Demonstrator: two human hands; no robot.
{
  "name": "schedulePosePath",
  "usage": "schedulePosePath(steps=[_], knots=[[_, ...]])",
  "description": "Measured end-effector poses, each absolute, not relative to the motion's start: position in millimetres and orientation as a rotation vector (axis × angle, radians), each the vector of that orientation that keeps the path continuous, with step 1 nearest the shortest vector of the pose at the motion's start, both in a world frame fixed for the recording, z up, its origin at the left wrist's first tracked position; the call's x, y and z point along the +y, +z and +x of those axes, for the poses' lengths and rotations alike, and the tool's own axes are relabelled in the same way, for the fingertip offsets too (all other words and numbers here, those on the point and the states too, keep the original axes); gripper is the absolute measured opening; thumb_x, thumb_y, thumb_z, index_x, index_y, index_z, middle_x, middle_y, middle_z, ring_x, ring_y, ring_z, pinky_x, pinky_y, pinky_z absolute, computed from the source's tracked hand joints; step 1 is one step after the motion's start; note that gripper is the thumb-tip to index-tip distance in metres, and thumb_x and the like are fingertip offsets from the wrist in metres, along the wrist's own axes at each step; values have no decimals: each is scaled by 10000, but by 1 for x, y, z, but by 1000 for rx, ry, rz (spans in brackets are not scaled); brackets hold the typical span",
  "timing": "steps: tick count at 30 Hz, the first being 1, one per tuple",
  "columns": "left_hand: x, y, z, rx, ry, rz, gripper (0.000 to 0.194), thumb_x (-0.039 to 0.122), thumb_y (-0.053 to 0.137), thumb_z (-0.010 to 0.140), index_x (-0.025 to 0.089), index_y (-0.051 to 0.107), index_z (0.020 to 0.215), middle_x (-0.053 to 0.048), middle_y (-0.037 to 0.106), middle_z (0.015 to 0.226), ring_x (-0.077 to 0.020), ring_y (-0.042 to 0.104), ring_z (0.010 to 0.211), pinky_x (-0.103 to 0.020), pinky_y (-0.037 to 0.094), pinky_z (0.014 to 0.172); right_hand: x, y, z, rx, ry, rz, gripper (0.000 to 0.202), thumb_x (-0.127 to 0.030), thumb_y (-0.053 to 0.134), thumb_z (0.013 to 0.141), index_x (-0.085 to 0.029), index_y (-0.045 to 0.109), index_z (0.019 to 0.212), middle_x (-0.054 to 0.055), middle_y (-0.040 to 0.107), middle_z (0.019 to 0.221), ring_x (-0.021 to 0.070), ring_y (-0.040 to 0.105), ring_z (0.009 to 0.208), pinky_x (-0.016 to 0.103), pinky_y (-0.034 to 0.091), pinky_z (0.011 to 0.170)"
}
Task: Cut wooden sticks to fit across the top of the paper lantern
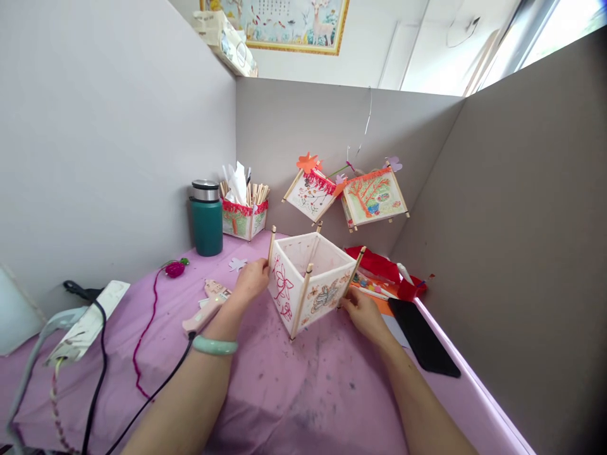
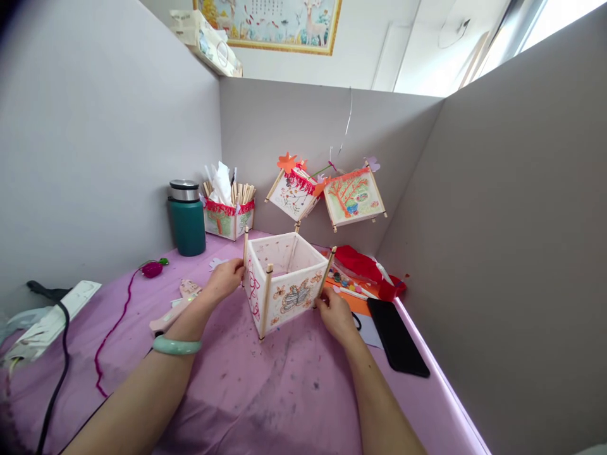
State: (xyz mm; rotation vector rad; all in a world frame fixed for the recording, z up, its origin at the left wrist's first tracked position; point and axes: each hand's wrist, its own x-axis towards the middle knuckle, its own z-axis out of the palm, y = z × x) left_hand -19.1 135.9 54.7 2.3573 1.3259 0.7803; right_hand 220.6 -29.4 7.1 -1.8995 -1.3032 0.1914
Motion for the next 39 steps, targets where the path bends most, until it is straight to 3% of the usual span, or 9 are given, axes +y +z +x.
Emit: schedulePosePath(steps=[10, 26, 39], knots=[[139, 53, -12, 1395, 706, 2407, 326, 215, 371, 885, 177, 653, 1042, -122, 701, 1049, -243, 630, 997, -313, 454, 819, -28, 7, 212, -1376, 123, -2031, 175, -265, 474, 837, -179, 605, 915, 76, 687, 913, 220, 629, 825, 306, 427, 712], [138, 46, -16, 1475, 535, 2461, 353, 234, 332, 884, 137, 629, 1047, -175, 688, 1053, -273, 642, 987, -336, 467, 781, -25, 5, 207, -1421, 9, -2196, 185, -261, 493, 868, -191, 638, 958, 92, 706, 986, 249, 646, 911, 303, 414, 723], [138, 45, -18, 1481, 442, 2465, 306, 244, 409, 827, 147, 640, 1003, -167, 686, 1071, -260, 642, 992, -311, 474, 769, -23, 6, 206, -1402, -22, -2267, 198, -272, 479, 879, -191, 643, 955, 97, 697, 997, 249, 638, 910, 305, 401, 690]])
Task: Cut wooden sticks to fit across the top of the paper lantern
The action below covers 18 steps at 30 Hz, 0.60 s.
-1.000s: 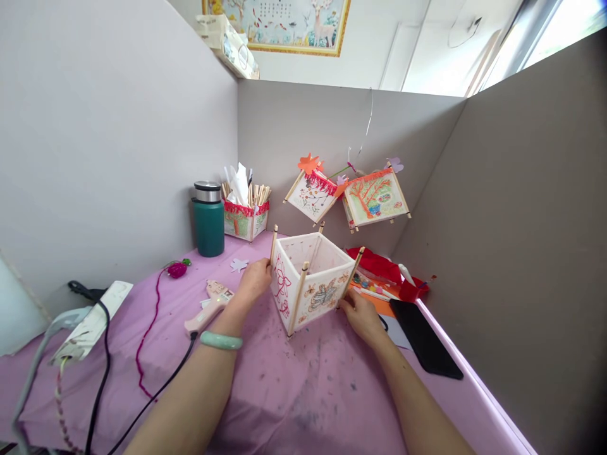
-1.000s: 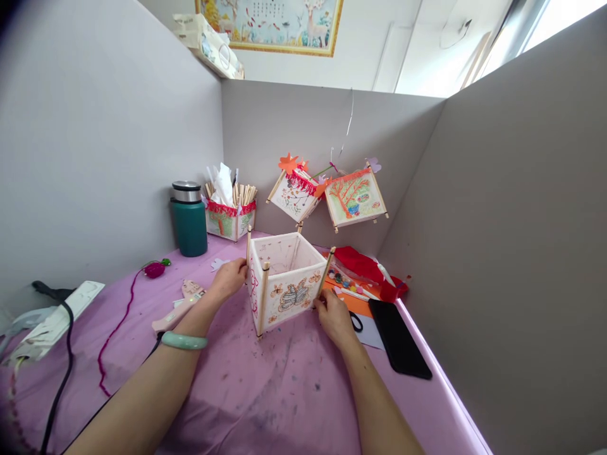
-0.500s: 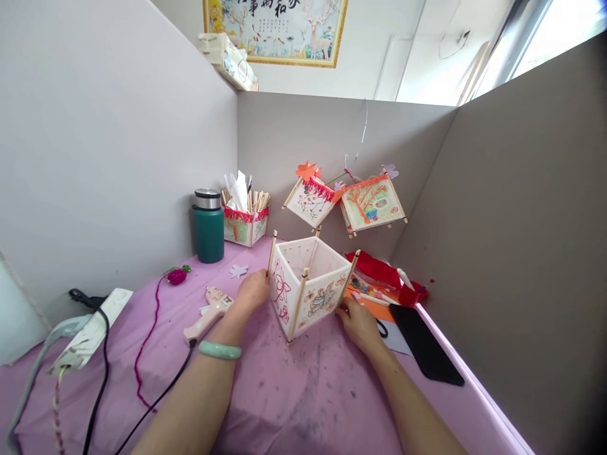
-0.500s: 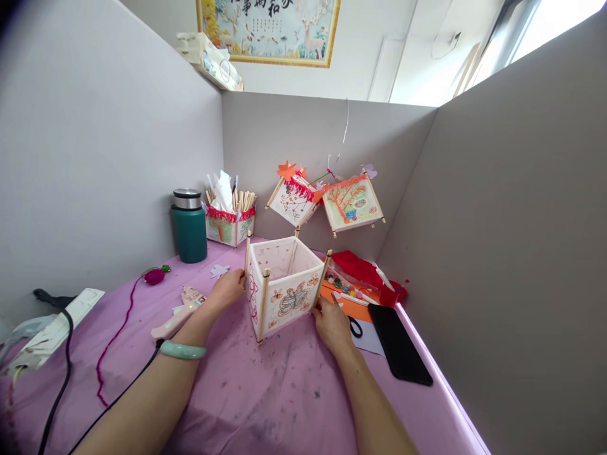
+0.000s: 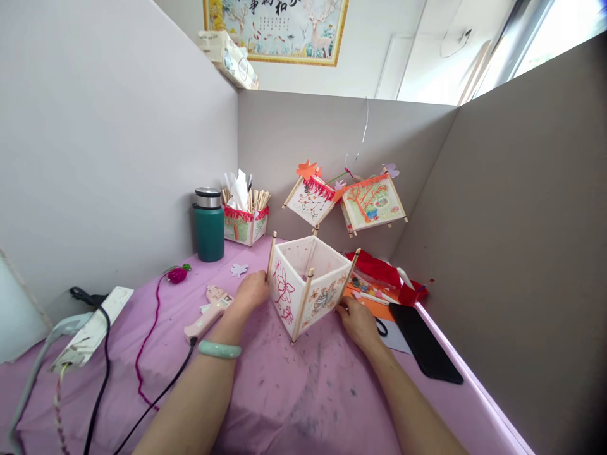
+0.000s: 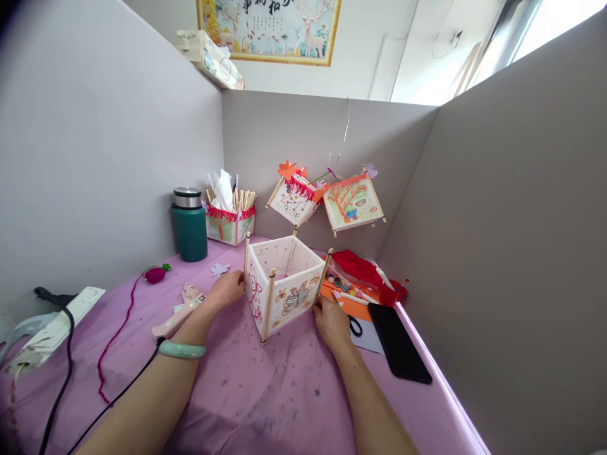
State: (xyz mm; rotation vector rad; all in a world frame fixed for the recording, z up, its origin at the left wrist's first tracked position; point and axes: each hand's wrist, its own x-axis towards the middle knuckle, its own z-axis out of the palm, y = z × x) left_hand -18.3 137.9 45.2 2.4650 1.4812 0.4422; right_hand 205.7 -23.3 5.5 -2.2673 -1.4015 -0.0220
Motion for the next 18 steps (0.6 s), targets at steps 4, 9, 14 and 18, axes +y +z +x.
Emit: schedulePosePath(steps=[4, 9, 14, 18], knots=[[135, 48, -20, 1486, 416, 2480, 286, 222, 443, 781, 153, 639, 978, -161, 692, 1039, -265, 647, 967, -311, 472, 755, -20, 3, 206, -1377, -47, -2240, 192, -277, 495, 876, -202, 640, 976, 78, 702, 1001, 235, 637, 913, 296, 400, 694], [132, 51, -23, 1521, 377, 2470, 253, 238, 491, 724, 158, 636, 916, -151, 698, 996, -283, 650, 940, -316, 474, 711, -15, 2, 206, -1306, -32, -2259, 193, -285, 501, 876, -203, 635, 988, 50, 704, 1001, 224, 634, 931, 281, 404, 713], [129, 55, -25, 1554, 350, 2449, 241, 251, 507, 712, 165, 635, 897, -142, 704, 987, -274, 655, 940, -300, 474, 704, -13, 2, 210, -1257, 7, -2285, 199, -298, 502, 877, -208, 635, 994, 51, 702, 1011, 217, 631, 954, 278, 408, 731], [129, 55, -26, 1555, 347, 2449, 248, 253, 498, 720, 168, 633, 910, -139, 702, 1008, -273, 651, 958, -299, 471, 710, -11, 2, 212, -1247, 13, -2297, 213, -319, 504, 875, -211, 645, 991, 52, 704, 1012, 234, 631, 955, 292, 410, 724]])
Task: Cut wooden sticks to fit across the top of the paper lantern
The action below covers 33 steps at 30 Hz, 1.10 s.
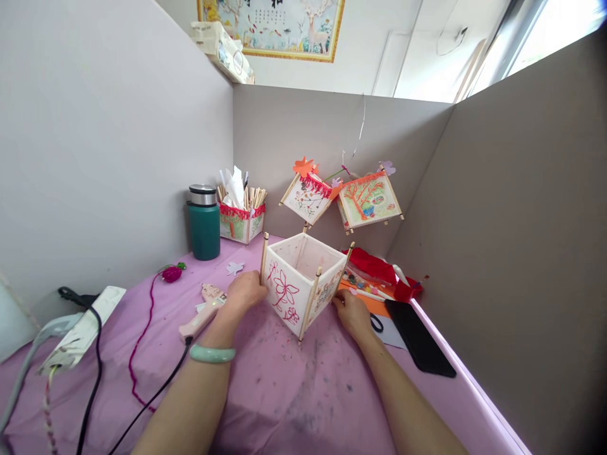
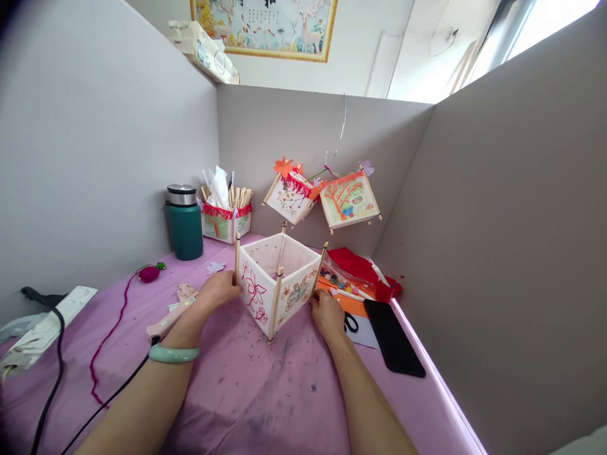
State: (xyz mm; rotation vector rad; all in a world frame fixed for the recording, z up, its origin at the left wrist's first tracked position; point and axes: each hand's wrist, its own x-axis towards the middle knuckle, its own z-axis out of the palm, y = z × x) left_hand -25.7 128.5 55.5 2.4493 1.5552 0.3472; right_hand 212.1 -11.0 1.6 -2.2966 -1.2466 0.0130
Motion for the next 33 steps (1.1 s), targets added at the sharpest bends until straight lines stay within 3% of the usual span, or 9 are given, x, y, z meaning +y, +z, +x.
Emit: schedulePosePath(steps=[15, 19, 23, 26, 29, 33], knots=[[132, 51, -30, 1501, 329, 2474, 241, 250, 505, 721, 175, 631, 913, -132, 692, 1000, -279, 640, 942, -319, 466, 706, -17, 10, 207, -1266, -77, -2291, 236, -334, 496, 874, -202, 639, 1008, 66, 694, 1018, 228, 627, 913, 289, 396, 694], [135, 47, -32, 1477, 317, 2484, 230, 231, 516, 713, 177, 627, 907, -128, 691, 1002, -272, 642, 931, -316, 462, 716, -33, 24, 203, -1363, -122, -2181, 217, -352, 512, 859, -199, 665, 857, 39, 701, 875, 191, 616, 767, 270, 373, 633], [137, 45, -32, 1471, 317, 2486, 221, 206, 520, 706, 179, 632, 895, -119, 695, 977, -260, 643, 926, -306, 462, 718, -49, 36, 187, -1718, 257, -1942, 195, -309, 557, 827, -189, 683, 739, 2, 668, 688, 148, 578, 641, 241, 362, 580], [137, 44, -32, 1475, 320, 2484, 216, 211, 527, 702, 179, 639, 884, -119, 697, 963, -259, 645, 912, -303, 465, 716, -52, 34, 164, -1955, 500, -1753, 209, -362, 622, 805, -186, 692, 716, -15, 653, 637, 117, 548, 575, 221, 338, 538], [136, 44, -32, 1481, 327, 2486, 222, 222, 530, 702, 179, 644, 888, -123, 696, 958, -267, 644, 908, -311, 468, 726, -49, 27, 143, -2072, 350, -1734, 291, -428, 625, 814, -173, 676, 683, -9, 631, 593, 99, 513, 531, 224, 298, 523], [135, 45, -33, 1479, 327, 2495, 218, 219, 524, 698, 180, 646, 874, -120, 701, 941, -270, 647, 899, -317, 468, 734, -46, 22, 136, -2132, 113, -1785, 326, -396, 574, 853, -162, 650, 639, 8, 609, 550, 93, 476, 493, 236, 258, 512]])
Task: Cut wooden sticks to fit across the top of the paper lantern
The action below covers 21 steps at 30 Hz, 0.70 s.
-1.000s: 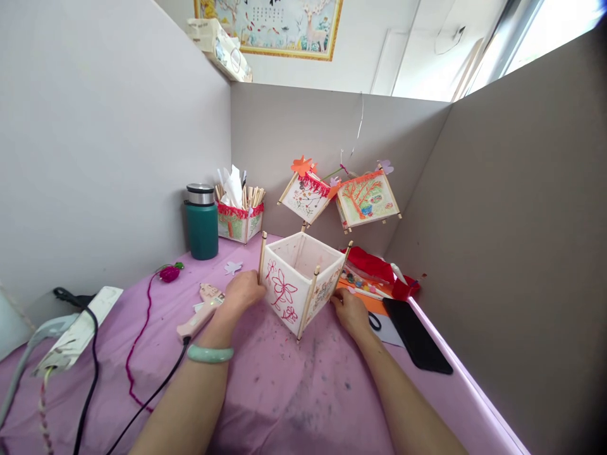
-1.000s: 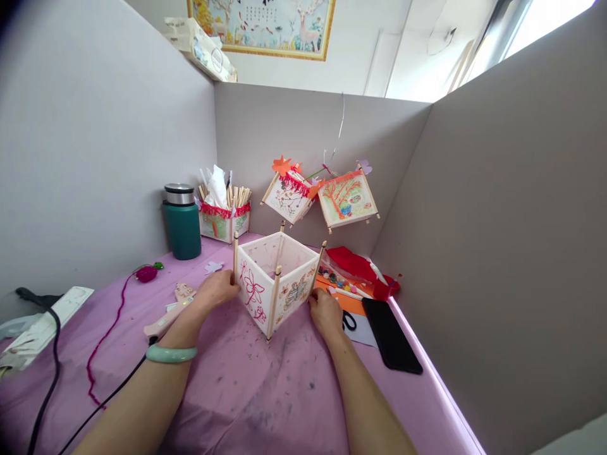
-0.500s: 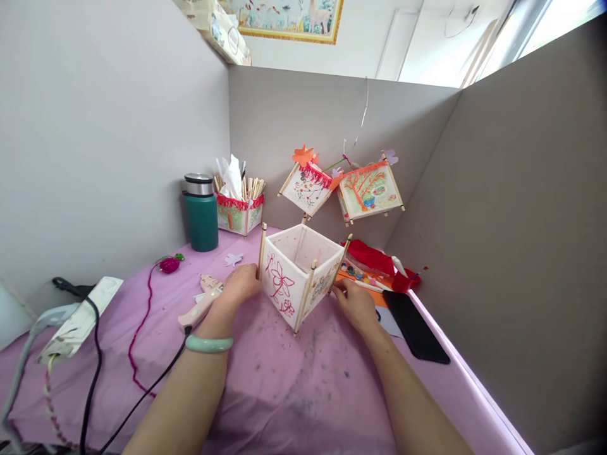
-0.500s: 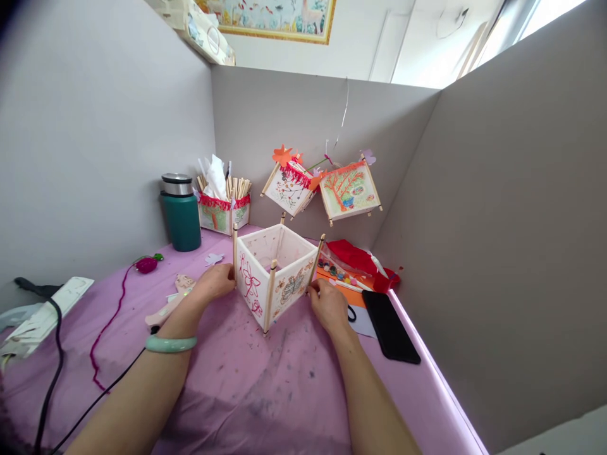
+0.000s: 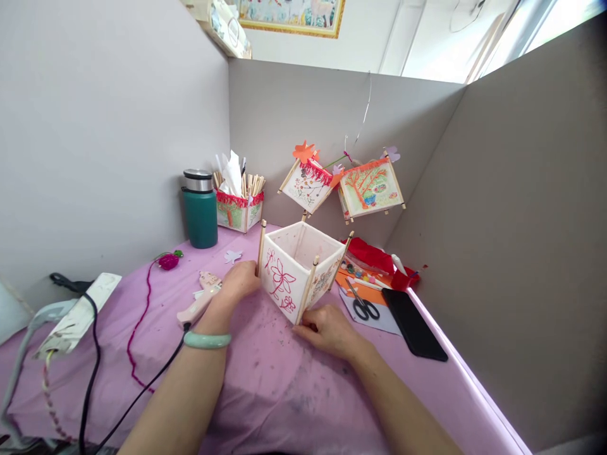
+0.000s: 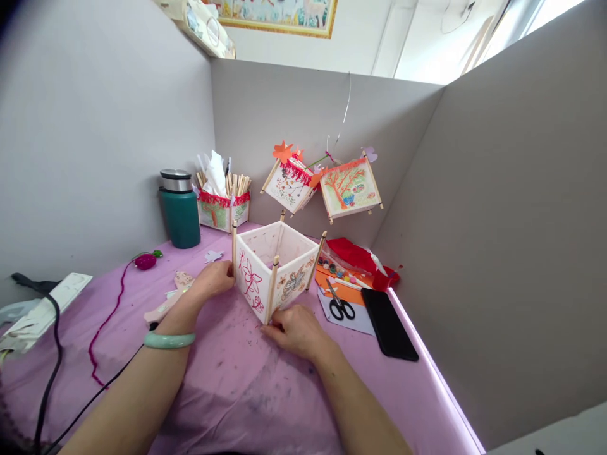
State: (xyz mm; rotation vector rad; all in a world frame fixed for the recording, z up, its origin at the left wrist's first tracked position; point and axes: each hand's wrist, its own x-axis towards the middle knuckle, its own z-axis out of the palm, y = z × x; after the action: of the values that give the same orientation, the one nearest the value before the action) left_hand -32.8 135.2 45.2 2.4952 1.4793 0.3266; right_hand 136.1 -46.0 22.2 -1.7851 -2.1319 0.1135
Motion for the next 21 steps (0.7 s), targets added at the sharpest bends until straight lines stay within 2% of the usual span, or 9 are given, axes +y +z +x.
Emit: schedulePosePath(steps=[4, 21], knots=[[134, 47, -33, 1472, 315, 2500, 217, 213, 528, 688, 180, 643, 869, -114, 704, 949, -265, 650, 901, -305, 467, 724, -47, 23, 143, -2142, 69, -1791, 316, -350, 548, 864, -168, 644, 624, 10, 611, 545, 94, 475, 483, 234, 261, 517], [133, 47, -32, 1475, 310, 2482, 240, 196, 533, 705, 164, 637, 918, -128, 690, 980, -262, 642, 918, -307, 470, 726, -48, 23, 141, -2161, 140, -1771, 350, -382, 508, 888, -168, 629, 638, 12, 616, 570, 98, 474, 493, 231, 266, 518]])
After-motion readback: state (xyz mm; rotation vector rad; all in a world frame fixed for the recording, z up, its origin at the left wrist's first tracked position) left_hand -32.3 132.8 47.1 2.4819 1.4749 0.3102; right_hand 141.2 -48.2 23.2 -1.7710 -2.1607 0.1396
